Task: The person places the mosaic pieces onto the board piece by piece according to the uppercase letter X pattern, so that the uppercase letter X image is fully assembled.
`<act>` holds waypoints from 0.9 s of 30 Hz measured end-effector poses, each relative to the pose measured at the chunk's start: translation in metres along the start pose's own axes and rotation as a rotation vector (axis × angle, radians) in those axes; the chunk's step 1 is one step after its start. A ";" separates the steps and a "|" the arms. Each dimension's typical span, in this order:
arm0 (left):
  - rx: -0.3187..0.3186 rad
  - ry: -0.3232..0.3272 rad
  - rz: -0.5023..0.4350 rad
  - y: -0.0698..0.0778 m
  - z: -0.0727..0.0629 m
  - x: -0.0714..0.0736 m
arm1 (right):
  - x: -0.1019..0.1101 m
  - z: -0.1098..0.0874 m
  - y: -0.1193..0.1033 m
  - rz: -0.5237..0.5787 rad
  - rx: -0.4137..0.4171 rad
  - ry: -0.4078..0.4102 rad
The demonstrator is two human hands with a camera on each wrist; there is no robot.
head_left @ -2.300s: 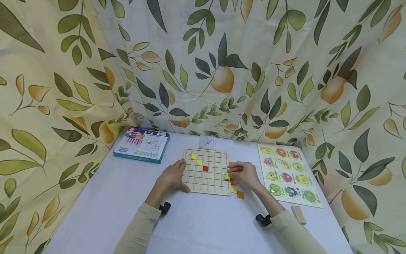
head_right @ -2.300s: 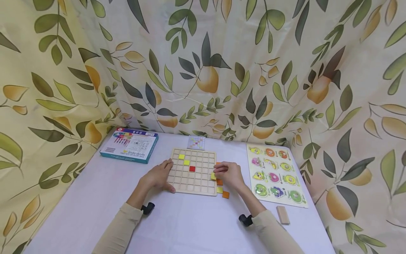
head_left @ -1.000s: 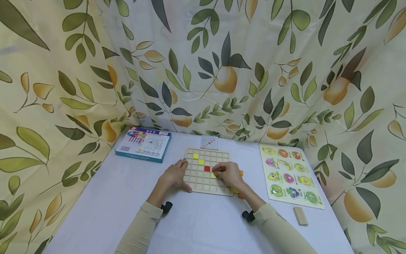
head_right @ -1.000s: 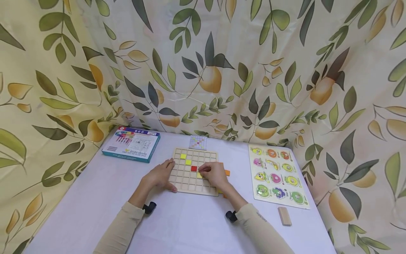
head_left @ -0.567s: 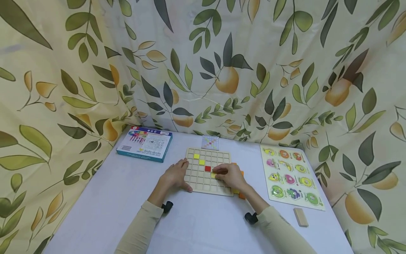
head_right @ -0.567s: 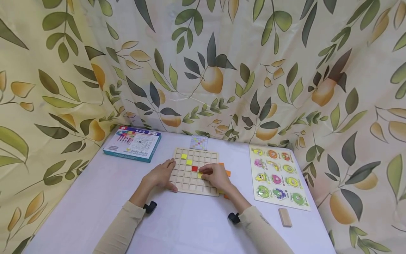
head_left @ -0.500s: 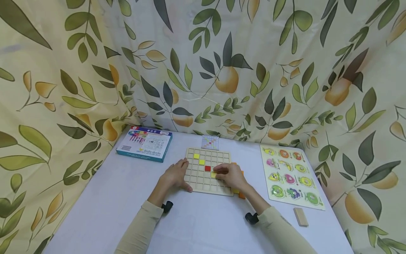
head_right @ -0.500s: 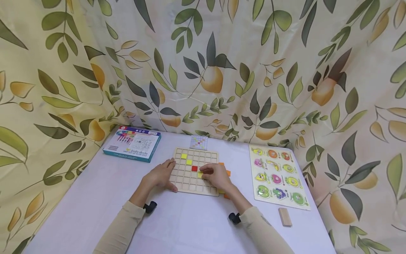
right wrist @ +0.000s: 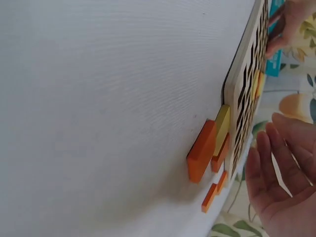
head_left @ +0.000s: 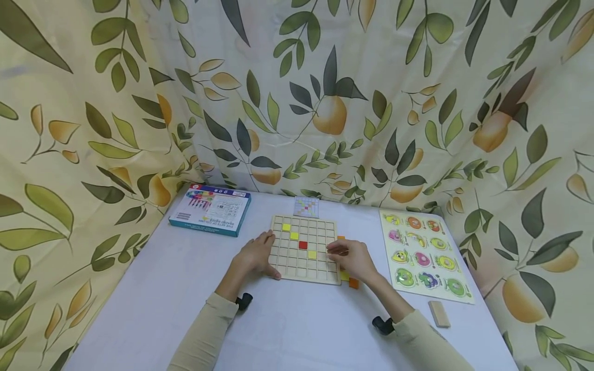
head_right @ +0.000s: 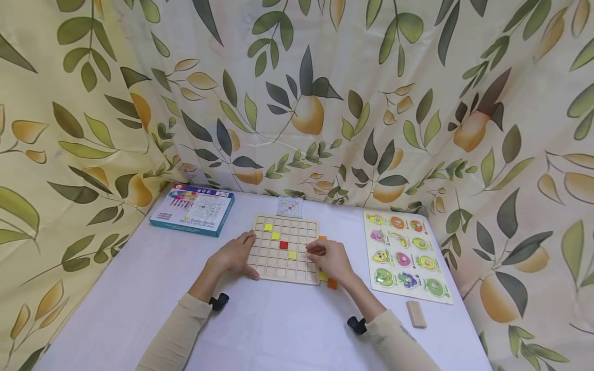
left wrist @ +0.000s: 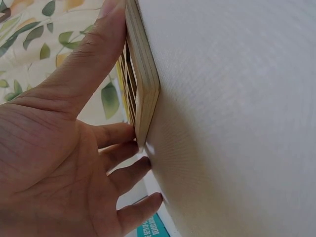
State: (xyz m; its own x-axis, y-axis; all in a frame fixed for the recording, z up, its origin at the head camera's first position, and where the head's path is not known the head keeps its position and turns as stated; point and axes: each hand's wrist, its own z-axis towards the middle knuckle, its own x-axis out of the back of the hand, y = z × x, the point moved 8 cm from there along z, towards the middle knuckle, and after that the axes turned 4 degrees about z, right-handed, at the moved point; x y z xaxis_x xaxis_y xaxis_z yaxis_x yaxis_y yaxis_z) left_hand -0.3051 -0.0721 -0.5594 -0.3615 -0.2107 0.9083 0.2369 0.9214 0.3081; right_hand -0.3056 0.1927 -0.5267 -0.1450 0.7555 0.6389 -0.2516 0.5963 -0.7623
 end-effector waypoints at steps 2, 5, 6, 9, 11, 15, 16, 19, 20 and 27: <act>0.005 -0.005 -0.001 0.000 0.000 0.000 | 0.003 -0.004 0.003 -0.016 -0.011 0.005; 0.008 -0.007 -0.005 -0.001 0.000 0.001 | 0.007 -0.010 0.008 -0.026 -0.017 0.011; 0.009 -0.011 -0.004 -0.001 0.000 0.000 | 0.008 -0.012 0.010 -0.026 -0.023 0.011; 0.012 -0.005 -0.014 -0.001 0.001 0.000 | 0.011 -0.020 0.014 -0.023 -0.009 0.008; 0.019 -0.014 -0.002 -0.002 0.003 -0.002 | 0.014 -0.025 0.018 -0.022 -0.011 0.007; 0.024 -0.019 0.016 -0.005 0.006 -0.007 | 0.018 -0.034 0.027 -0.024 -0.045 0.007; 0.023 -0.015 0.013 -0.005 0.006 -0.006 | 0.019 -0.036 0.029 -0.029 -0.057 0.007; 0.021 -0.005 -0.003 -0.004 0.004 -0.004 | 0.021 -0.040 0.033 -0.042 -0.080 -0.003; 0.019 0.000 -0.011 -0.003 0.003 -0.002 | 0.021 -0.041 0.034 -0.045 -0.087 -0.010; 0.007 -0.001 -0.007 -0.001 0.001 0.000 | 0.017 -0.048 0.044 -0.045 -0.122 -0.045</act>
State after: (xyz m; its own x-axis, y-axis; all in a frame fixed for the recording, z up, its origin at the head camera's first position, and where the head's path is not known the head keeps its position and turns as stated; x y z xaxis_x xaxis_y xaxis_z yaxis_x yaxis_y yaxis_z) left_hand -0.3060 -0.0729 -0.5595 -0.3642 -0.2169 0.9057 0.2276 0.9223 0.3124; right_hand -0.2732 0.2447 -0.5543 -0.1801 0.7156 0.6749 -0.1413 0.6602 -0.7377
